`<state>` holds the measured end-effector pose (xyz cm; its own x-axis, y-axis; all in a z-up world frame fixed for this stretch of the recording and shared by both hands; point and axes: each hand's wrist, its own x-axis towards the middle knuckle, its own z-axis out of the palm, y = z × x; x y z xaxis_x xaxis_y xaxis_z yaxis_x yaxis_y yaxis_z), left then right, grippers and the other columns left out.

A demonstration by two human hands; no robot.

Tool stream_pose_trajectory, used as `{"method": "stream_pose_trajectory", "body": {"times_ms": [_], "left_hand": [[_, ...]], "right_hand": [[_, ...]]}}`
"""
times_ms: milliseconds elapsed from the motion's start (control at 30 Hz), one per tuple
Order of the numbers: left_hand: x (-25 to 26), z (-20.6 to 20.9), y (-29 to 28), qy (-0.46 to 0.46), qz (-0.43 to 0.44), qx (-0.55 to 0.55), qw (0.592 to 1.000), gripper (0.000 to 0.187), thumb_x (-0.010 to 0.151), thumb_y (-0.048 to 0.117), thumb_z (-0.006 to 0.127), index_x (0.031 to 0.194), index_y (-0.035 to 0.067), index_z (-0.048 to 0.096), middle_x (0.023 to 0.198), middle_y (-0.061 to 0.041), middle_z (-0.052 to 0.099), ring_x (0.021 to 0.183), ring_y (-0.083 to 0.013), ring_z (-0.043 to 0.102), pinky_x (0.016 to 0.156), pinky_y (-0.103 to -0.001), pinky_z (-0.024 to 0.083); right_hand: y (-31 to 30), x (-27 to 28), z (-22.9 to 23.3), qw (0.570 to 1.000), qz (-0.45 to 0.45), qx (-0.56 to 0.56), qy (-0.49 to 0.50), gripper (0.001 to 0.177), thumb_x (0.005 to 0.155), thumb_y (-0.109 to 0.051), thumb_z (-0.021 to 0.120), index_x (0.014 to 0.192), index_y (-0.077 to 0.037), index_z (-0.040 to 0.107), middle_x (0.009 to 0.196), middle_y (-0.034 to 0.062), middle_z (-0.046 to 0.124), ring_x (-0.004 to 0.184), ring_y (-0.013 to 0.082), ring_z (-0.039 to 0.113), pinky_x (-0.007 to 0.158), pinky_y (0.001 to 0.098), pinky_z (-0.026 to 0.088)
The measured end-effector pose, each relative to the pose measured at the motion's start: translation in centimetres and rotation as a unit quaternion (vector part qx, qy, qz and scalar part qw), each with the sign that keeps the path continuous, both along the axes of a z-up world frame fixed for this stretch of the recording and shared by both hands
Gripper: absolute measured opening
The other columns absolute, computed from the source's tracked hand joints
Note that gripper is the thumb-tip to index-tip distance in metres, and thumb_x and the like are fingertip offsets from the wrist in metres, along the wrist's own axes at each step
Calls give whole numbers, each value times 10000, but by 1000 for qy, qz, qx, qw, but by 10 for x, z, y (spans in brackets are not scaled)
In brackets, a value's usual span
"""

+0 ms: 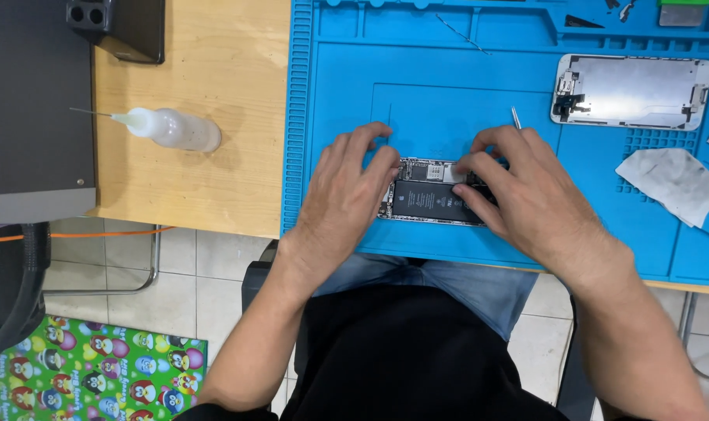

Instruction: The person works on a disassembled smartphone placed on a blue mat. They use tweezers to disconnect and remove a ribbon cable from the phone's internal components, then manipulate the cable with their hands.

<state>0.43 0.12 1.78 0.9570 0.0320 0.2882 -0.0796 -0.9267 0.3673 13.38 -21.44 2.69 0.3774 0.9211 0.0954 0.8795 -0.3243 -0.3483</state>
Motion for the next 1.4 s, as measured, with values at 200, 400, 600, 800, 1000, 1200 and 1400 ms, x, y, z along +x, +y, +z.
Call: {"method": "stream_pose_trajectory", "body": {"times_ms": [200, 400, 600, 800, 1000, 1200, 1400], "left_hand": [[5, -1, 3, 12, -10, 3, 1000, 65, 1011, 57, 651, 1028, 75, 590, 1248, -148, 578, 961, -332, 559, 733, -447, 474], [5, -4, 5, 15, -17, 18, 1000, 79, 987, 47, 667, 1033, 79, 611, 1217, -127, 582, 954, -323, 562, 752, -446, 482], [8, -5, 8, -6, -37, 22, 999, 104, 963, -13, 670, 976, 70, 611, 1112, -101, 590, 865, -287, 541, 725, -411, 471], [13, -5, 12, 46, -46, 52, 997, 59, 1010, 59, 601, 1040, 87, 558, 1144, -107, 548, 889, -290, 496, 729, -419, 414], [17, 0, 17, 60, -55, 79, 994, 42, 1046, 107, 547, 1010, 115, 526, 1111, -90, 525, 865, -274, 471, 697, -409, 386], [12, 12, 25, 99, -81, 11, 992, 141, 993, 80, 637, 1043, 112, 509, 1136, -85, 496, 919, -273, 454, 731, -408, 363], [-3, 15, 41, 91, -27, -255, 962, 253, 1087, 251, 491, 1257, 68, 531, 1236, -107, 557, 1142, -269, 568, 993, -397, 418]], "right_hand": [[7, -1, -5, 999, 1, 35, 9, 236, 1011, -190, 728, 1161, -50, 611, 1224, 162, 548, 940, 347, 544, 823, 452, 500], [19, -1, -6, 999, 10, 49, 9, 217, 1017, -175, 735, 1139, -60, 597, 1217, 159, 552, 945, 339, 530, 804, 452, 486], [26, -2, -4, 1000, 13, 13, -14, 195, 1009, -185, 723, 1123, -63, 620, 1217, 139, 566, 958, 316, 549, 839, 460, 499], [29, 1, -1, 999, 3, -29, 30, 207, 992, -194, 717, 1127, -60, 636, 1222, 128, 549, 994, 324, 541, 806, 457, 525], [33, 8, 5, 998, 21, -38, 53, 193, 996, -185, 701, 1125, -69, 616, 1173, 113, 541, 984, 298, 540, 830, 429, 507], [34, 10, 3, 995, 30, -70, 71, 160, 1000, -200, 689, 1076, -69, 636, 1208, 114, 540, 1000, 309, 519, 805, 436, 519], [34, 6, 7, 996, 11, -66, 66, 205, 992, -203, 697, 1131, -69, 628, 1216, 121, 523, 1025, 308, 540, 808, 441, 537]]}}
